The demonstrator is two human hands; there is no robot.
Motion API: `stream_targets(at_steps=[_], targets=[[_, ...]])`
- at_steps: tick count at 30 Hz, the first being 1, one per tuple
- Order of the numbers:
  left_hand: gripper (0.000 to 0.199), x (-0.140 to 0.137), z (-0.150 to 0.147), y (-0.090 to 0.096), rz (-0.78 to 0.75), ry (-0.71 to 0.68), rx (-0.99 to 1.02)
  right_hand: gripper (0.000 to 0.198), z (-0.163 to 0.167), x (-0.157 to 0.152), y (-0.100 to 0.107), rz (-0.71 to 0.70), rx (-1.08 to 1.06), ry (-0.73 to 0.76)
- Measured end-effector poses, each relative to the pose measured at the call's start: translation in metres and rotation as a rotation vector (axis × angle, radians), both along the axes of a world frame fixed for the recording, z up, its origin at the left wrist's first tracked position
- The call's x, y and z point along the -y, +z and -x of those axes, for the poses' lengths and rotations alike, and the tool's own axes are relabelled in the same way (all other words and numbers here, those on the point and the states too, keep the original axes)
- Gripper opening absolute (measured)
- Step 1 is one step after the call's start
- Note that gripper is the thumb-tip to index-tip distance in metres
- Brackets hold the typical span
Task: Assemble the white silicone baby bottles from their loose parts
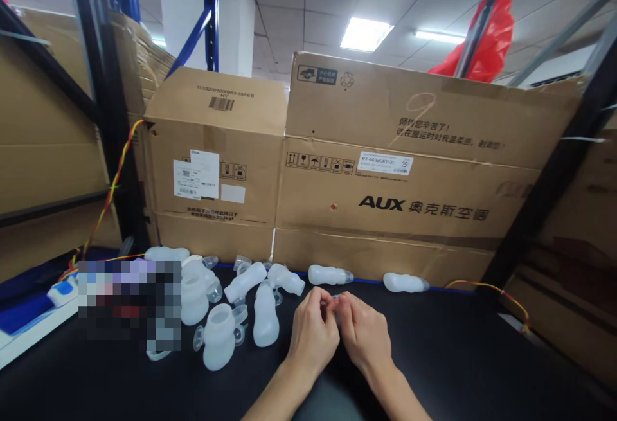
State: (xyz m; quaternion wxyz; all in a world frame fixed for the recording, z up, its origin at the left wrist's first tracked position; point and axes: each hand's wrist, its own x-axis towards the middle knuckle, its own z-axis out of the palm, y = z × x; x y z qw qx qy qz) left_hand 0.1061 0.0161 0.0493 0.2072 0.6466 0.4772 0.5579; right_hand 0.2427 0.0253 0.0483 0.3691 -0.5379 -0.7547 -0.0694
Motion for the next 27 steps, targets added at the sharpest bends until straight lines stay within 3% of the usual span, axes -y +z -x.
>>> stream_targets(at_steps=[10, 15, 18, 22, 24, 27], targets=[[0.037, -0.003, 0.002, 0.014, -0.019, 0.137, -0.038, 0.053, 0.008, -0.002, -0.006, -0.120, 0.047, 0.065], [0.045, 0.000, 0.014, 0.024, -0.017, 0.271, 0.098, 0.053, -0.034, -0.024, -0.003, -0.029, -0.177, -0.188], [0.042, -0.007, 0.027, 0.032, 0.038, 0.325, 0.373, 0.063, -0.065, -0.030, -0.002, 0.060, -0.353, -0.277], [0.046, -0.018, 0.031, 0.031, 0.176, 0.358, 0.690, 0.077, -0.069, -0.030, -0.002, 0.150, -0.554, -0.176], [0.058, -0.017, 0.025, 0.024, 0.157, 0.324, 0.664, 0.076, -0.059, -0.031, -0.003, 0.171, -0.622, -0.065], [0.081, -0.009, 0.012, 0.008, 0.061, 0.167, 0.438, 0.070, -0.042, -0.028, -0.004, 0.193, -0.690, 0.071]])
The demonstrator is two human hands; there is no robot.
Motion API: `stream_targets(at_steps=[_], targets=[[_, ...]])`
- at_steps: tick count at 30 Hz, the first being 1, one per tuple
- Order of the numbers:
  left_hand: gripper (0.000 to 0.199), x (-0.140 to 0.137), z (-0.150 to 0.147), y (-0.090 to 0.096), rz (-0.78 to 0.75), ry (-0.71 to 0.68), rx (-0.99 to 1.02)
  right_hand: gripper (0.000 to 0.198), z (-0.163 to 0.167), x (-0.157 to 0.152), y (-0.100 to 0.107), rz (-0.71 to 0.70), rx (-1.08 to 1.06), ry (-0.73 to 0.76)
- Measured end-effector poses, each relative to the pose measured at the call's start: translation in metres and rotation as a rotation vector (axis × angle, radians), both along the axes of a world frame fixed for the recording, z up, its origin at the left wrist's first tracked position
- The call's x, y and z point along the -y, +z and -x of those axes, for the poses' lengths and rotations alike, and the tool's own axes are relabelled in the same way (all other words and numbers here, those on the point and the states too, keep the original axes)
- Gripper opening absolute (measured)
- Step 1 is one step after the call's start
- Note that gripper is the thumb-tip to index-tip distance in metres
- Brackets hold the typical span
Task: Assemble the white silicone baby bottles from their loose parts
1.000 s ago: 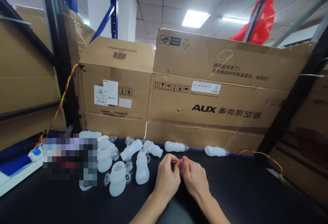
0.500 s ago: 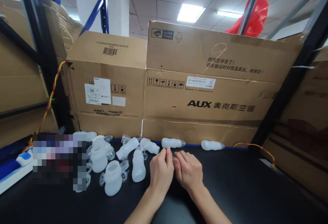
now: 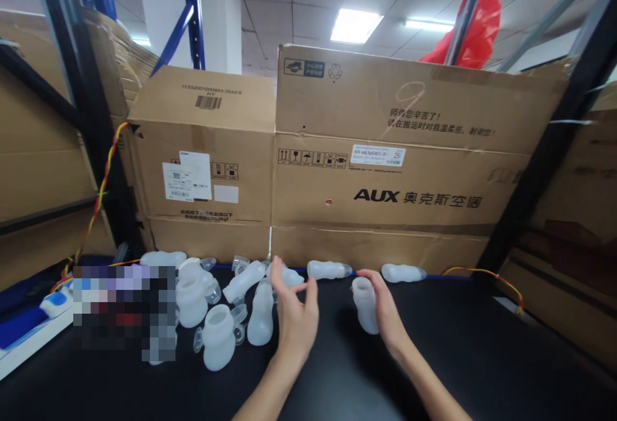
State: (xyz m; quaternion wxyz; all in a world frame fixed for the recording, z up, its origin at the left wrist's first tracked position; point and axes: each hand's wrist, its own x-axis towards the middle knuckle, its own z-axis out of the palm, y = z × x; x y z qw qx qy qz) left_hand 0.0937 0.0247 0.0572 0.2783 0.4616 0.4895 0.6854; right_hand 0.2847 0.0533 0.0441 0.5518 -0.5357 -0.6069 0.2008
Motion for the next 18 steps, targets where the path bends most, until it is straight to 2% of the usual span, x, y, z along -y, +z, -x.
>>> stream_targets(at_steps=[2, 4, 6, 8, 9, 11, 12, 15, 18], targets=[[0.085, 0.007, -0.006, -0.010, -0.102, -0.148, -0.227, 0.068, 0.008, 0.006, -0.002, 0.014, -0.026, 0.070], [0.082, 0.014, -0.008, -0.014, -0.202, -0.321, -0.452, 0.065, 0.012, 0.013, -0.003, 0.055, 0.004, 0.176], [0.071, 0.018, -0.006, -0.011, -0.254, -0.461, -0.630, 0.063, 0.012, 0.019, -0.004, 0.090, 0.088, 0.263], [0.054, 0.021, -0.004, -0.005, -0.216, -0.523, -0.699, 0.059, 0.011, 0.023, -0.003, 0.097, 0.193, 0.280], [0.042, 0.021, -0.004, -0.001, -0.148, -0.530, -0.650, 0.056, 0.011, 0.025, -0.003, 0.088, 0.246, 0.271], [0.014, 0.021, -0.005, 0.003, 0.062, -0.519, -0.425, 0.049, 0.013, 0.026, -0.002, 0.031, 0.360, 0.268], [0.009, 0.020, -0.007, 0.003, 0.175, -0.516, -0.291, 0.046, 0.014, 0.026, -0.002, -0.020, 0.425, 0.275], [0.038, 0.017, -0.015, 0.000, 0.443, -0.586, -0.021, 0.040, 0.020, 0.024, 0.001, -0.235, 0.596, 0.261], [0.055, 0.015, -0.026, -0.004, 0.659, -0.758, 0.170, 0.037, 0.019, 0.018, 0.003, -0.555, 0.707, 0.163]])
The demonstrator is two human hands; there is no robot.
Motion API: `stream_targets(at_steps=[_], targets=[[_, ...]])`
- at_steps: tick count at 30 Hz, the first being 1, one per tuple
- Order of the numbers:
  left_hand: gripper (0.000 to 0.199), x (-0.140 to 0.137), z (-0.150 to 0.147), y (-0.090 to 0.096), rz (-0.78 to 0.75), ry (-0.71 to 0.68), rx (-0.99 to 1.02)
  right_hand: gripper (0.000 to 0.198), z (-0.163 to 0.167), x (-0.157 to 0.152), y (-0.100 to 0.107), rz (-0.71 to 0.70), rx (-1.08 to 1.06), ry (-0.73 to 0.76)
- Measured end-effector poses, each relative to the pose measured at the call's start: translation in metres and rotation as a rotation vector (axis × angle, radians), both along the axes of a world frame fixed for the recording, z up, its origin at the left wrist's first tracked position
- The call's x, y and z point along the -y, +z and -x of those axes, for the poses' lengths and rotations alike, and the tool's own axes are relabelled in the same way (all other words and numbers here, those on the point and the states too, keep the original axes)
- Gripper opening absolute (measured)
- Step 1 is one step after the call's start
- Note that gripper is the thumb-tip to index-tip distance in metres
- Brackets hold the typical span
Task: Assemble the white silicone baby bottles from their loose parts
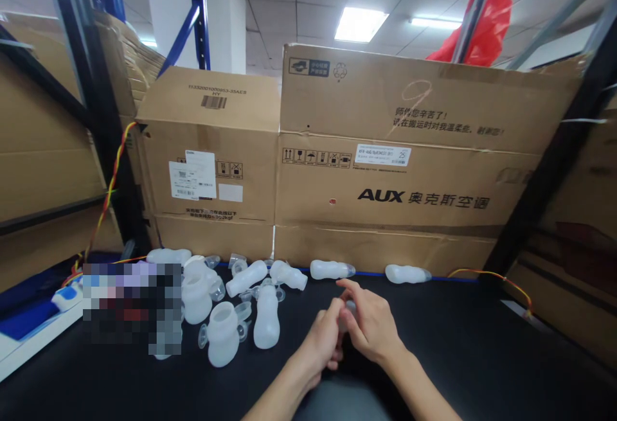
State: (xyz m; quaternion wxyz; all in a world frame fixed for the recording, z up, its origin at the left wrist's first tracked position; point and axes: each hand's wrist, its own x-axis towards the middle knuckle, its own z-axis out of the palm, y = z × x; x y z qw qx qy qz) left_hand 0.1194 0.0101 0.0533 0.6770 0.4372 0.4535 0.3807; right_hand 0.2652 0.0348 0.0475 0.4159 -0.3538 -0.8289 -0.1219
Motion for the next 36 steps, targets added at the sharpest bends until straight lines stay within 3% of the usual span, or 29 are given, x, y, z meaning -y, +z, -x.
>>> stream_targets(at_steps=[2, 4, 10, 13, 16, 18, 19, 20, 22, 23, 24, 26, 27, 30, 31, 33, 35, 36], targets=[[0.059, 0.000, -0.006, 0.001, 0.162, -0.088, 0.130, 0.036, -0.005, -0.005, -0.001, -0.194, 0.005, 0.012], [0.060, 0.001, -0.010, 0.003, 0.271, -0.160, 0.254, 0.039, -0.011, -0.009, -0.005, -0.296, -0.011, 0.028], [0.061, 0.004, -0.010, 0.009, 0.380, -0.290, 0.419, 0.042, -0.023, -0.019, -0.016, -0.361, -0.066, 0.034], [0.052, 0.007, -0.007, 0.008, 0.277, -0.208, 0.417, 0.044, -0.038, -0.025, -0.017, -0.353, -0.156, -0.046], [0.049, 0.011, -0.003, 0.006, 0.102, -0.025, 0.387, 0.042, -0.058, -0.026, -0.016, -0.341, -0.303, -0.209], [0.033, 0.014, 0.001, 0.004, -0.031, 0.098, 0.353, 0.039, -0.062, -0.021, -0.015, -0.280, -0.351, -0.275], [0.018, 0.015, 0.003, 0.003, -0.162, 0.141, 0.298, 0.038, -0.060, -0.018, -0.015, -0.199, -0.365, -0.280], [0.027, 0.017, 0.004, 0.002, -0.337, 0.162, 0.207, 0.038, -0.055, -0.014, -0.015, -0.089, -0.376, -0.266], [0.065, 0.018, 0.007, 0.000, -0.709, 0.146, -0.072, 0.042, -0.042, -0.007, -0.015, 0.157, -0.380, -0.197], [0.064, 0.019, 0.009, -0.001, -0.850, 0.132, -0.238, 0.045, -0.036, -0.005, -0.014, 0.251, -0.366, -0.155], [0.051, 0.018, 0.011, -0.001, -0.936, 0.126, -0.389, 0.047, -0.032, -0.004, -0.013, 0.302, -0.341, -0.121], [0.023, 0.017, 0.016, 0.002, -0.983, 0.166, -0.571, 0.047, -0.030, -0.003, -0.010, 0.283, -0.277, -0.107], [0.023, 0.016, 0.019, 0.004, -1.004, 0.185, -0.606, 0.046, -0.032, -0.003, -0.008, 0.259, -0.254, -0.115], [0.068, 0.015, 0.024, 0.009, -1.091, 0.111, -0.549, 0.046, -0.034, -0.002, -0.005, 0.251, -0.207, -0.110], [0.073, 0.016, 0.024, 0.010, -1.100, 0.070, -0.525, 0.047, -0.034, -0.001, -0.005, 0.267, -0.187, -0.086], [0.054, 0.017, 0.022, 0.009, -1.032, 0.041, -0.449, 0.049, -0.033, 0.000, -0.006, 0.297, -0.154, -0.050], [0.020, 0.016, 0.019, 0.009, -0.833, 0.136, -0.263, 0.051, -0.038, -0.002, -0.007, 0.308, -0.172, -0.085], [0.016, 0.014, 0.018, 0.010, -0.721, 0.198, -0.153, 0.051, -0.043, -0.005, -0.007, 0.307, -0.209, -0.140]])
